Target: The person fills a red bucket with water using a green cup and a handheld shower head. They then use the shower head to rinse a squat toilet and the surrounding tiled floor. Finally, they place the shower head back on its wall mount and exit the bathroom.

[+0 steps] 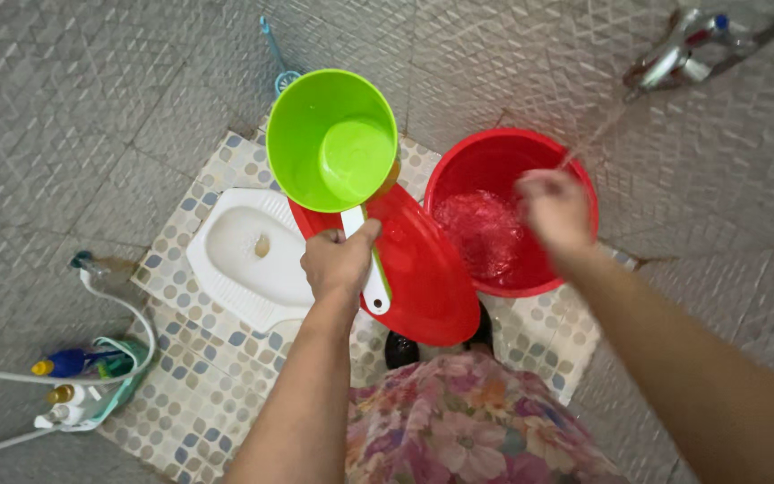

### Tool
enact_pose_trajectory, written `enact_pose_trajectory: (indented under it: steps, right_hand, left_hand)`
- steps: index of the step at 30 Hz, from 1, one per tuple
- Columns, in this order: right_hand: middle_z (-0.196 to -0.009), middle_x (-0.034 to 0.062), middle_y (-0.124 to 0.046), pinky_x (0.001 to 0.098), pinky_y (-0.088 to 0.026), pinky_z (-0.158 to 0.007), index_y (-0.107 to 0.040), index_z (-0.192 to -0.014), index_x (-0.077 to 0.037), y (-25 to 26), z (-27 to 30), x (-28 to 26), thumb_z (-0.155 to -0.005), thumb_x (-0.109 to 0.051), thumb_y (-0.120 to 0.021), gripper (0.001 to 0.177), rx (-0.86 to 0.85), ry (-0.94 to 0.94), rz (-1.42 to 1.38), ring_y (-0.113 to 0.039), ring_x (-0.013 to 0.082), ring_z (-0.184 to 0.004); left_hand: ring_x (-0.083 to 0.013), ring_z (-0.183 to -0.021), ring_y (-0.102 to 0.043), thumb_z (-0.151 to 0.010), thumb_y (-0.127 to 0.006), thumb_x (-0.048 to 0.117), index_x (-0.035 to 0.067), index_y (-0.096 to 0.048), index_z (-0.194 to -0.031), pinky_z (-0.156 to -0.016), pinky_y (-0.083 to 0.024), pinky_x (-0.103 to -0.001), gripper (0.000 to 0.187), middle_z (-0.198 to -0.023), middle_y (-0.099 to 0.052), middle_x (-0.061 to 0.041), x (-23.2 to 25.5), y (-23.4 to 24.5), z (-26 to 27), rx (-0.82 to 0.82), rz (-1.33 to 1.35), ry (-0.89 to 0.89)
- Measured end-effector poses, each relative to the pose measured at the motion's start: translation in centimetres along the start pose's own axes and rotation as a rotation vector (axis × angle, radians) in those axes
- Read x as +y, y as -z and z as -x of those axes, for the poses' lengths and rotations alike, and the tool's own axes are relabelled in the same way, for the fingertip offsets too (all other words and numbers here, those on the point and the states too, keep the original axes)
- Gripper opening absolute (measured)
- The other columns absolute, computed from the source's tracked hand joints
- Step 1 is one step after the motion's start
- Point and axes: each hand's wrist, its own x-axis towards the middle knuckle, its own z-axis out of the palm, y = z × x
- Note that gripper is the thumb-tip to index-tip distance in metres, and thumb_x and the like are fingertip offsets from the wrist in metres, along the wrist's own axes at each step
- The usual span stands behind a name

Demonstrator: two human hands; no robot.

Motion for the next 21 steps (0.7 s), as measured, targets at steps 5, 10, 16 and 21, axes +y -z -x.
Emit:
enact_pose_trajectory:
  steps: [5,10,16,21]
  right_hand:
    - [-0.096,0.0086,-0.067,0.0338,-0.055,-0.067,-0.065,-0.11,-0.003,6.1,-5.1,-2.7,-0.107,-0.019,-0.051,0.021,0.009,-0.133,-0.081,-0.063,0.0173,-0.079]
    - [-0.102,0.0083,-0.07,0.034,-0.058,-0.072,-0.065,-0.123,-0.007,0.1,-0.9,-4.4,-0.097,-0.034,-0.06,0.038,-0.605,-0.297,-0.077,-0.068,0.0165,-0.084]
    - [-0.103,0.0056,-0.071,0.0334,-0.05,-0.076,-0.067,-0.12,-0.006,-2.6,0.6,-7.0,-0.097,-0.034,-0.062,0.036,-0.693,-0.338,-0.142,-0.064,0.0141,-0.087]
    - [-0.105,0.0062,-0.074,0.0296,-0.054,-0.086,-0.068,-0.115,-0.003,-3.0,1.3,-7.3,-0.098,-0.03,-0.061,0.033,-0.758,-0.16,-0.159,-0.07,0.0129,-0.094]
  left_hand:
    - [-0.0338,-0.086,-0.074,-0.063,-0.084,0.044,0.002,-0.077,-0.079,-0.086,-0.055,-0.045,0.046,-0.088,-0.076,-0.019,1.8,-2.7,1.7,0.099,0.019,-0.07]
    - [-0.0362,-0.083,-0.075,-0.065,-0.085,0.044,0.001,-0.076,-0.079,-0.084,-0.056,-0.047,0.046,-0.085,-0.076,-0.022,5.2,-7.8,4.1,0.094,0.034,-0.109]
    - [-0.0375,-0.085,-0.075,-0.067,-0.079,0.035,0.002,-0.078,-0.081,-0.083,-0.056,-0.047,0.035,-0.085,-0.076,-0.024,6.8,-11.3,7.0,0.019,0.021,-0.184]
    - [-0.0347,-0.096,-0.075,-0.065,-0.081,0.038,0.001,-0.078,-0.091,-0.089,-0.056,-0.043,0.046,-0.094,-0.077,-0.023,4.8,-9.7,7.1,-0.048,0.056,-0.282]
